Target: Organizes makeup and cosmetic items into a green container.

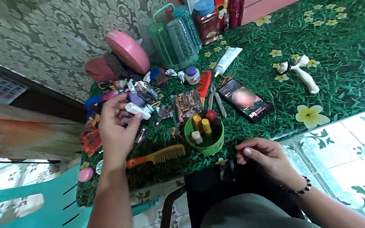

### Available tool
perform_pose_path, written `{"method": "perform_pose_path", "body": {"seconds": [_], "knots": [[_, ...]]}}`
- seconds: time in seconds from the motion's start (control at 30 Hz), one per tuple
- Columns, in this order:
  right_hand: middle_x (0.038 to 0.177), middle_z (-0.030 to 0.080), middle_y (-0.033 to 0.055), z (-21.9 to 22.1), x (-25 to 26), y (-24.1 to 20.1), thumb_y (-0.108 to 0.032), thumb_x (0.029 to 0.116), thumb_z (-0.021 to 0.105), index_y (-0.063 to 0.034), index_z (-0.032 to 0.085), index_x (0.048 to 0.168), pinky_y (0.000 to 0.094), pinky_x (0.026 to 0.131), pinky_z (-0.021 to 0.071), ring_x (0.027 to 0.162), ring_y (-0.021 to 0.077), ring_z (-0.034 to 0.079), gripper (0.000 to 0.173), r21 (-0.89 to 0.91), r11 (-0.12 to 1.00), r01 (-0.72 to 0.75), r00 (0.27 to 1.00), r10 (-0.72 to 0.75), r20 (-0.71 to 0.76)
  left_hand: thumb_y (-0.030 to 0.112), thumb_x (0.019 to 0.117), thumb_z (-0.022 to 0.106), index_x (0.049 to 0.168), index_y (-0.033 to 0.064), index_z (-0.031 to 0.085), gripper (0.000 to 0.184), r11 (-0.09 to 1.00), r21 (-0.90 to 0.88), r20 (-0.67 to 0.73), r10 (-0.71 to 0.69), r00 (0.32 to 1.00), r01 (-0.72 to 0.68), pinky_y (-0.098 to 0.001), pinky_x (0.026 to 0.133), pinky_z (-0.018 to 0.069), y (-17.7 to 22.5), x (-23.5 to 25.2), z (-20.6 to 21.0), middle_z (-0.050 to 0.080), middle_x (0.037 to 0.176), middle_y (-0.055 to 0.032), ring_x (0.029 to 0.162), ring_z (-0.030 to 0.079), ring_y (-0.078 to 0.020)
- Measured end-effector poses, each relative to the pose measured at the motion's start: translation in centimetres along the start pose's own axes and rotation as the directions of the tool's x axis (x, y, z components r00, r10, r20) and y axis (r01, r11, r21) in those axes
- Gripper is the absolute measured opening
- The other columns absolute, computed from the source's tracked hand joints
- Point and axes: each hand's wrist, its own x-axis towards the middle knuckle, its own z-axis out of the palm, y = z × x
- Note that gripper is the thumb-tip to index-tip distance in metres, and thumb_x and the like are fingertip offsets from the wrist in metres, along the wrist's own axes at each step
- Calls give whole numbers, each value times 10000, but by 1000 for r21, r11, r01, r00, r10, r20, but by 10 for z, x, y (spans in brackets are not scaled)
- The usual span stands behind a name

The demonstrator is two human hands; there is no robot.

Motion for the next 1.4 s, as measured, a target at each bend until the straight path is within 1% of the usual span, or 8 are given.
{"method": "perform_pose_path", "body": {"seconds": [0.07, 0.17, 0.37, 0.63, 0.8, 1.1, 1.23, 1.4], "knots": [[935, 743, 21, 0, 0, 0, -187, 1062, 569, -43, 705, 1163, 325, 764, 641, 810, 134, 728, 222, -3, 1000, 0, 1000, 0, 2, 73, 914, 721, 1434, 107, 443, 590, 972, -235, 8, 8, 1000, -6, -258, 841, 607, 26, -1, 0, 645, 1196, 9, 988, 685, -76], [940, 744, 17, 0, 0, 0, -193, 1062, 568, -47, 706, 1164, 317, 763, 641, 814, 128, 728, 224, -15, 1000, 4, 1000, -4, 6, 58, 889, 738, 1343, 164, 513, 519, 885, -466, 73, 23, 997, 14, -284, 831, 628, 64, -1, 5, 675, 1189, 35, 973, 709, -107], [942, 744, 10, 0, 0, -1, -187, 1063, 566, -48, 705, 1163, 316, 764, 641, 818, 124, 728, 220, -18, 1000, 4, 1000, -3, 11, 87, 855, 786, 1236, 148, 609, 425, 872, -485, 215, 55, 975, 58, -262, 775, 636, 104, -4, 24, 715, 1096, 18, 902, 724, -114], [935, 741, 15, 0, -1, 0, -156, 1059, 566, -33, 703, 1156, 319, 770, 641, 815, 124, 726, 208, -6, 1000, 11, 1000, -11, 8, 132, 803, 820, 1107, 121, 669, 340, 988, -104, 342, 140, 929, -110, -159, 592, 501, 109, -11, 48, 677, 921, 65, 714, 600, -9], [928, 739, 18, 1, 0, 0, -158, 1060, 564, -29, 704, 1147, 321, 767, 638, 814, 127, 724, 209, -12, 1000, 13, 1000, -12, 12, 193, 789, 846, 995, 167, 728, 239, 980, 132, 402, 84, 912, -149, -232, 655, 522, 117, -9, 56, 665, 866, 72, 739, 600, -35], [941, 737, 32, 0, 0, 1, -153, 1056, 573, -20, 708, 1135, 322, 765, 639, 815, 134, 724, 205, -10, 1000, 20, 1000, -20, 17, 265, 771, 908, 849, 165, 722, 225, 859, 485, 499, -118, 859, -163, -473, 752, 512, 144, 3, 66, 663, 777, 16, 833, 635, -212], [959, 735, 25, 0, 0, 1, -146, 1052, 577, -28, 709, 1137, 316, 770, 640, 825, 130, 725, 197, -12, 1000, 17, 1000, -17, 18, 332, 769, 906, 862, 127, 750, 274, 821, 543, 539, -182, 822, -175, -523, 830, 495, 145, 9, 73, 679, 835, -27, 881, 641, -245], [962, 735, 22, 0, 0, 1, -149, 1049, 585, -30, 712, 1137, 310, 767, 641, 824, 125, 724, 196, -11, 1000, 18, 1000, -18, 23, 368, 741, 914, 857, 117, 770, 312, 756, 613, 539, -188, 821, -229, -509, 800, 460, 149, 12, 80, 626, 943, -80, 979, 593, -303]]}}
